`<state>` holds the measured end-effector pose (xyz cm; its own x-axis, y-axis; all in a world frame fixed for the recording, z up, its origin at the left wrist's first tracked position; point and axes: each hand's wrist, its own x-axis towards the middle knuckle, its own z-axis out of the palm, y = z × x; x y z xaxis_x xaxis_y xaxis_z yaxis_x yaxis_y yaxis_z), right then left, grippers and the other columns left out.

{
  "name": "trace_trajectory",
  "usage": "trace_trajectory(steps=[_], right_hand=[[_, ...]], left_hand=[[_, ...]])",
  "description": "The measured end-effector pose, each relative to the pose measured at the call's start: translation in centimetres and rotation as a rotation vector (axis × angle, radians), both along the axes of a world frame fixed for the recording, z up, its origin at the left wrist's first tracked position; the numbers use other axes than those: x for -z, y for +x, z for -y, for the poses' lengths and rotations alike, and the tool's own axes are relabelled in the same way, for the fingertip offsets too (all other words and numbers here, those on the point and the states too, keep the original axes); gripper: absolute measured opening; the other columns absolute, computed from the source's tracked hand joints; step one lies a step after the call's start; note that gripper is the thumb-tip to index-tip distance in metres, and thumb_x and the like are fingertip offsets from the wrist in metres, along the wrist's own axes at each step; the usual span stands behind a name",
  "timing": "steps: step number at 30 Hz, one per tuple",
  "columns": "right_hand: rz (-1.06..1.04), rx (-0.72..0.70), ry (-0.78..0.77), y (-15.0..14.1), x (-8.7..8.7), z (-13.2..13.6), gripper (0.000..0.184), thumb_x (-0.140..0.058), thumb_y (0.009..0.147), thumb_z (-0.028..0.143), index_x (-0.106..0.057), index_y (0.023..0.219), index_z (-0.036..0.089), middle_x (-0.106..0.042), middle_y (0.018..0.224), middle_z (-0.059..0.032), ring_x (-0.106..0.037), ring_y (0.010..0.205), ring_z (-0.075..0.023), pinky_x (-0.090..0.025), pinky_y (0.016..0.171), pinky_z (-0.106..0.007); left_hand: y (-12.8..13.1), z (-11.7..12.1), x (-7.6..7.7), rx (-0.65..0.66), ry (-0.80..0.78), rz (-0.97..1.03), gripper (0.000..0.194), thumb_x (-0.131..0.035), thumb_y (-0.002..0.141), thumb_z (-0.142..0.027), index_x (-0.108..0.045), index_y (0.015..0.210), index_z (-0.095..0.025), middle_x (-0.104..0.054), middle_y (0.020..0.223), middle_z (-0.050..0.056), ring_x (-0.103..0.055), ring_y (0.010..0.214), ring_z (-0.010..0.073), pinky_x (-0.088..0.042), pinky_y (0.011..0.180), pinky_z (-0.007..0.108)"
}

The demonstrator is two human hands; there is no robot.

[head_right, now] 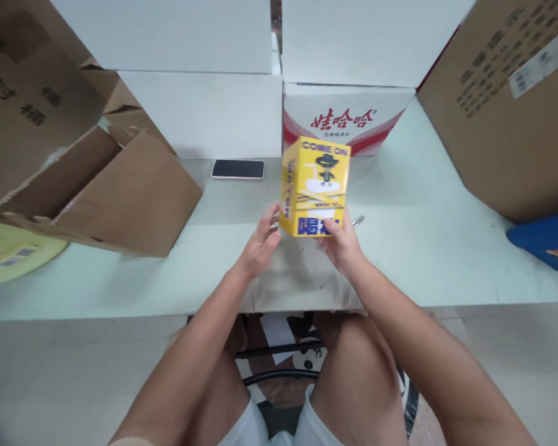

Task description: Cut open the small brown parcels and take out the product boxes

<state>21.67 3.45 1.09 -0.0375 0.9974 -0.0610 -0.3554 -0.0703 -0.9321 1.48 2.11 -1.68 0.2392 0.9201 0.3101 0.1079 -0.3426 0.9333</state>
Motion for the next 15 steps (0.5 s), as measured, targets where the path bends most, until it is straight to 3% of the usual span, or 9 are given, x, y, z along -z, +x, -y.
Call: trace_trajectory(steps=[4,9,12,15], right_hand=[[0.084,0.244,-0.080,6.3,-0.9,-0.5,0.050,-0.086,0.058,0.051,-0.063,0.096,0.029,-0.070,0.117,-0.0009,-0.069,0.099,-0.0201,-0.064,0.077,-0.034],[0.347,0.470,-0.257,14.9,-3.2,-4.0,0.034,-0.072,0.067,0.031,-0.064,0.100,0.029,-0.068,0.115,-0.0051,-0.068,0.093,-0.0204,-0.061,0.080,-0.038],[0.446,0.552,-0.383,18.2,-3.9,-7.0,0.026,-0.068,0.074,0.023,-0.064,0.099,0.026,-0.067,0.104,-0.0083,-0.066,0.084,-0.0197,-0.059,0.076,-0.041],[0.537,0.638,-0.442,20.2,-3.9,-9.5,0.017,-0.066,0.078,0.020,-0.060,0.092,0.026,-0.062,0.090,-0.0059,-0.060,0.075,-0.0168,-0.058,0.070,-0.039]], left_hand=[[-0.3,0.6,-0.7,0.018,-0.060,-0.066,0.051,-0.046,0.100,-0.045,-0.046,0.147,-0.028,-0.056,0.145,0.013,-0.059,0.125,0.0263,-0.048,0.109,0.048],[-1.4,0.4,-1.2,-0.009,-0.088,-0.025,0.042,-0.046,0.098,-0.041,-0.053,0.137,-0.026,-0.062,0.124,0.010,-0.064,0.104,0.0214,-0.052,0.099,0.044],[-1.7,0.2,-1.0,-0.027,-0.095,-0.018,0.041,-0.045,0.098,-0.042,-0.054,0.134,-0.025,-0.063,0.120,0.009,-0.064,0.099,0.0205,-0.052,0.096,0.044],[-1.7,0.0,-1.2,-0.010,-0.122,-0.037,0.039,-0.045,0.098,-0.043,-0.059,0.129,-0.024,-0.065,0.114,0.009,-0.064,0.096,0.0204,-0.053,0.094,0.042]])
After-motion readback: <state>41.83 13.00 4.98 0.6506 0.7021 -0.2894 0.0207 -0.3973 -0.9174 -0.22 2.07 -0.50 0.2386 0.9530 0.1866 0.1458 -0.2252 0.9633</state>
